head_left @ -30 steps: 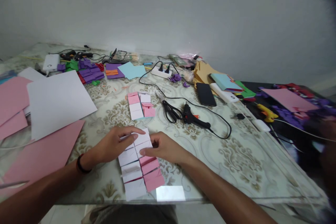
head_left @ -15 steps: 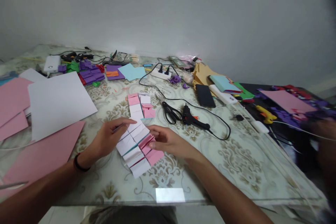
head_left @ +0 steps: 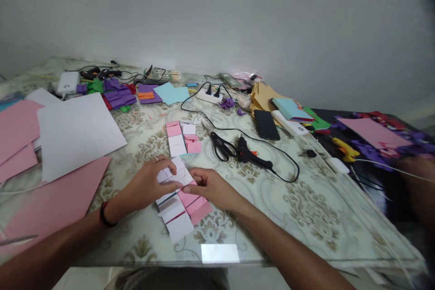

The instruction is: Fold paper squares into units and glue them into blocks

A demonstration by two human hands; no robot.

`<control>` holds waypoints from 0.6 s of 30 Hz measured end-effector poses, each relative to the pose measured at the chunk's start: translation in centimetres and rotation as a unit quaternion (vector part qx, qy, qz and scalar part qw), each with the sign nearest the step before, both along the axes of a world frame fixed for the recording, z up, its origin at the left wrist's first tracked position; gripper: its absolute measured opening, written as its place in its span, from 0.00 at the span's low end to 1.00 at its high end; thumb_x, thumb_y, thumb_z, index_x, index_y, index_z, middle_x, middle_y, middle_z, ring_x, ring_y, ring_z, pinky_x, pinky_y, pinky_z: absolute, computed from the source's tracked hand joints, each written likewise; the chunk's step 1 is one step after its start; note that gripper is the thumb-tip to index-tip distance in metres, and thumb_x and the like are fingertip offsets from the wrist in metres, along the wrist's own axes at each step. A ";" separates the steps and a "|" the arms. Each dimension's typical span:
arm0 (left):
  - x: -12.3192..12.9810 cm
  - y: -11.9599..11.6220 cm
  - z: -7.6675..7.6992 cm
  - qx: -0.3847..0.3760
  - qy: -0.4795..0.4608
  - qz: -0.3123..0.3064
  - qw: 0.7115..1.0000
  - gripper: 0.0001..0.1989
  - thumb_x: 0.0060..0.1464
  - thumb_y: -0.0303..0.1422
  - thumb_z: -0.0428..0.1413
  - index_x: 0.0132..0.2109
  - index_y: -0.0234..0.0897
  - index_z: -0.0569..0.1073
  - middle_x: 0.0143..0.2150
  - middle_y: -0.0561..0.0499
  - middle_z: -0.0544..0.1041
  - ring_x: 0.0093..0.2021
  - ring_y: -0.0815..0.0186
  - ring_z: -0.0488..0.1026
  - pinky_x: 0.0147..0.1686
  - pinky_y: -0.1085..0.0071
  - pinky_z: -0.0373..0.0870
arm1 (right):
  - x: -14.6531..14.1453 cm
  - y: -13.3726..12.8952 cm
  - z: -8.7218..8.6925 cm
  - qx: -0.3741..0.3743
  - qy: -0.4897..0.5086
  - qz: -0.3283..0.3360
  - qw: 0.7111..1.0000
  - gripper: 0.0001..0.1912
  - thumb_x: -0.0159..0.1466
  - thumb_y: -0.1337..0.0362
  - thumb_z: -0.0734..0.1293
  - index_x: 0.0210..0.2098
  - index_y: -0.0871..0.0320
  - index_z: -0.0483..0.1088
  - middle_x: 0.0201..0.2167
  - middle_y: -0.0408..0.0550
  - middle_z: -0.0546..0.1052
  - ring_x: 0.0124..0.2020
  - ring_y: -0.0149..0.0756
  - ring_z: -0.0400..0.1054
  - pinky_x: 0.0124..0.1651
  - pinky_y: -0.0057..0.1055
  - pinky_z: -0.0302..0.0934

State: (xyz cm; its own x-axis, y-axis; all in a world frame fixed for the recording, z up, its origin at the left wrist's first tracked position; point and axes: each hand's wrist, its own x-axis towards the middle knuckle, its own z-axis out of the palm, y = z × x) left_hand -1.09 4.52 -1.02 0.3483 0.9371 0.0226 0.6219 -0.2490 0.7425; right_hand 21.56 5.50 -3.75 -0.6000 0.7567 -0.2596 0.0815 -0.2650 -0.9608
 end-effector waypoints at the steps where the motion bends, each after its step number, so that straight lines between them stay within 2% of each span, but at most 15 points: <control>1: 0.0 -0.1 -0.1 0.004 0.004 -0.001 1.000 0.10 0.54 0.35 0.65 0.40 0.39 0.74 0.40 0.52 0.76 0.42 0.61 0.74 0.46 0.66 0.66 | -0.1 0.0 0.1 0.008 -0.009 -0.001 1.000 0.23 0.57 0.48 0.78 0.34 0.61 0.71 0.24 0.35 0.65 0.26 0.26 0.54 0.29 0.26 0.45; 6: 0.1 -0.3 0.0 0.023 0.014 -0.012 1.000 0.09 0.57 0.36 0.64 0.41 0.39 0.72 0.41 0.52 0.75 0.44 0.59 0.74 0.47 0.64 0.67 | -0.1 -0.1 0.1 0.053 -0.037 -0.010 0.998 0.25 0.61 0.46 0.74 0.27 0.58 0.62 0.22 0.33 0.55 0.24 0.25 0.45 0.26 0.28 0.37; 9: 0.2 -0.5 0.1 0.016 0.027 -0.001 1.000 0.13 0.56 0.35 0.64 0.46 0.41 0.72 0.44 0.52 0.77 0.46 0.58 0.75 0.49 0.63 0.68 | -0.1 -0.2 0.0 0.052 -0.036 -0.013 0.998 0.24 0.62 0.46 0.73 0.28 0.57 0.62 0.22 0.33 0.55 0.23 0.25 0.45 0.26 0.28 0.38; 12: 0.1 -0.6 -0.1 0.014 0.020 0.004 1.000 0.22 0.56 0.35 0.64 0.56 0.42 0.69 0.55 0.50 0.77 0.53 0.56 0.75 0.54 0.61 0.69 | 0.0 -0.2 -0.1 0.047 -0.031 -0.011 0.998 0.23 0.63 0.46 0.72 0.29 0.58 0.64 0.22 0.34 0.57 0.23 0.25 0.47 0.26 0.28 0.39; 14: 0.1 -0.6 -0.3 0.017 0.019 -0.017 1.000 0.26 0.58 0.35 0.63 0.61 0.44 0.67 0.59 0.49 0.76 0.57 0.56 0.75 0.57 0.60 0.69 | 0.1 -0.2 0.0 0.046 -0.033 -0.008 0.998 0.23 0.63 0.46 0.72 0.29 0.58 0.64 0.22 0.34 0.57 0.23 0.25 0.47 0.26 0.28 0.40; 18: -0.1 -0.4 -0.8 0.041 0.044 -0.052 0.997 0.27 0.60 0.36 0.62 0.65 0.46 0.70 0.59 0.48 0.75 0.59 0.56 0.74 0.59 0.60 0.69 | 0.2 -0.2 0.4 0.049 -0.047 -0.003 0.998 0.24 0.65 0.43 0.69 0.29 0.58 0.66 0.22 0.35 0.57 0.23 0.26 0.49 0.27 0.27 0.42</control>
State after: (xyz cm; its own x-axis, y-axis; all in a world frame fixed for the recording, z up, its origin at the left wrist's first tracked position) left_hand -1.17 4.08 -1.80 0.4478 0.8920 0.0620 0.6511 -0.3729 0.6610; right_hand 21.75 5.29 -3.40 -0.5722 0.7845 -0.2391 0.1715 -0.1706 -0.9703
